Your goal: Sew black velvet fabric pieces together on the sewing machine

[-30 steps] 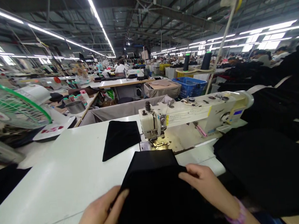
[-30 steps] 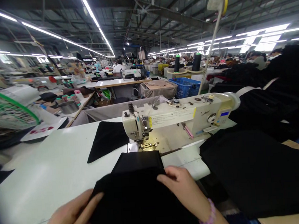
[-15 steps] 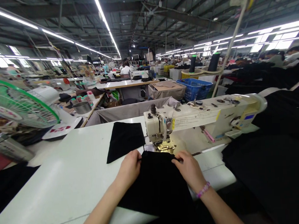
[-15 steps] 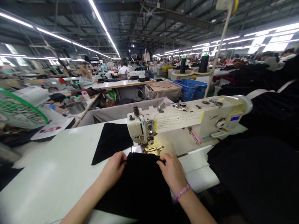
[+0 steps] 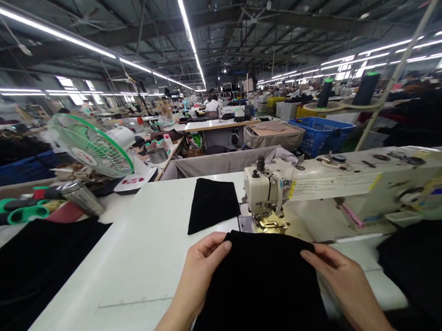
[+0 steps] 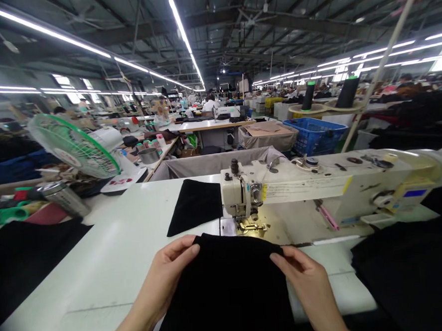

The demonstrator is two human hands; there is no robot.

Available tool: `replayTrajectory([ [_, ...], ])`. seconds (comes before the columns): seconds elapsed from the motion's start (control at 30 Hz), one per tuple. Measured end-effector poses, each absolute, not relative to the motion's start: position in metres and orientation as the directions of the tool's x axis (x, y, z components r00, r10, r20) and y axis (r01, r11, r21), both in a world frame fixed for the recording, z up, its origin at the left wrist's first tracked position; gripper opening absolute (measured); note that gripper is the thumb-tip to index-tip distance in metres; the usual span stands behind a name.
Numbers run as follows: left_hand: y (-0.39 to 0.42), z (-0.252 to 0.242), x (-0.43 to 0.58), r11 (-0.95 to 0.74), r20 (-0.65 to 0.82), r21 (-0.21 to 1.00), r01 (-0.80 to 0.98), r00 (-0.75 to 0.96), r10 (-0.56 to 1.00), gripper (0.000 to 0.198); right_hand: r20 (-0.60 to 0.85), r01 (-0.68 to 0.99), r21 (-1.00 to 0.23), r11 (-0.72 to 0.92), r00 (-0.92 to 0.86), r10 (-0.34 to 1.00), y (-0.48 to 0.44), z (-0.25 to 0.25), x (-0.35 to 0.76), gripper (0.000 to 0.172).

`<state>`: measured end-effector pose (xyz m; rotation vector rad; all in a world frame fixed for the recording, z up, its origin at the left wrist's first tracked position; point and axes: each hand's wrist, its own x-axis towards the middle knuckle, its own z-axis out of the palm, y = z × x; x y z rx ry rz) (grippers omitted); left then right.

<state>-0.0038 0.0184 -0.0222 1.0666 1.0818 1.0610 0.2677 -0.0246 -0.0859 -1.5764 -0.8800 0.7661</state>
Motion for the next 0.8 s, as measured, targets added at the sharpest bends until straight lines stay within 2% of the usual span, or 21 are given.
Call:
replayTrajectory([
  [0.1,0.017,-0.018,-0.005,0.042,-0.038,0.997,-0.057,0.071,0.997,0.028,-0.091,0.058,-0.988,-0.143,0.529,0.844,-0.027,-0.085,0.271,0.048],
  [0.2,0.016,-0.016,-0.006,-0.047,0.047,0.999,-0.007,-0.016,0.999,0.022,-0.151,-0.069,-0.989,-0.135,0.514,0.844,-0.029,-0.083,0.272,0.051],
  [0.27,0.014,-0.014,-0.006,-0.04,0.037,0.998,-0.04,-0.072,0.997,0.019,-0.179,-0.169,-0.98,-0.108,0.498,0.849,-0.029,-0.079,0.271,0.049],
  [0.4,0.01,-0.009,-0.002,0.056,-0.077,0.984,-0.17,-0.121,0.99,0.024,-0.205,-0.316,-0.947,-0.06,0.451,0.869,-0.029,-0.074,0.267,0.043],
  [0.57,0.008,-0.007,-0.001,0.055,-0.087,0.973,-0.225,-0.132,0.987,0.027,-0.189,-0.328,-0.944,-0.024,0.48,0.857,-0.029,-0.074,0.267,0.043],
  [0.8,0.007,-0.009,0.0,-0.004,-0.035,0.977,-0.215,-0.179,0.983,0.024,-0.131,-0.242,-0.97,-0.004,0.51,0.85,-0.031,-0.065,0.264,0.045],
])
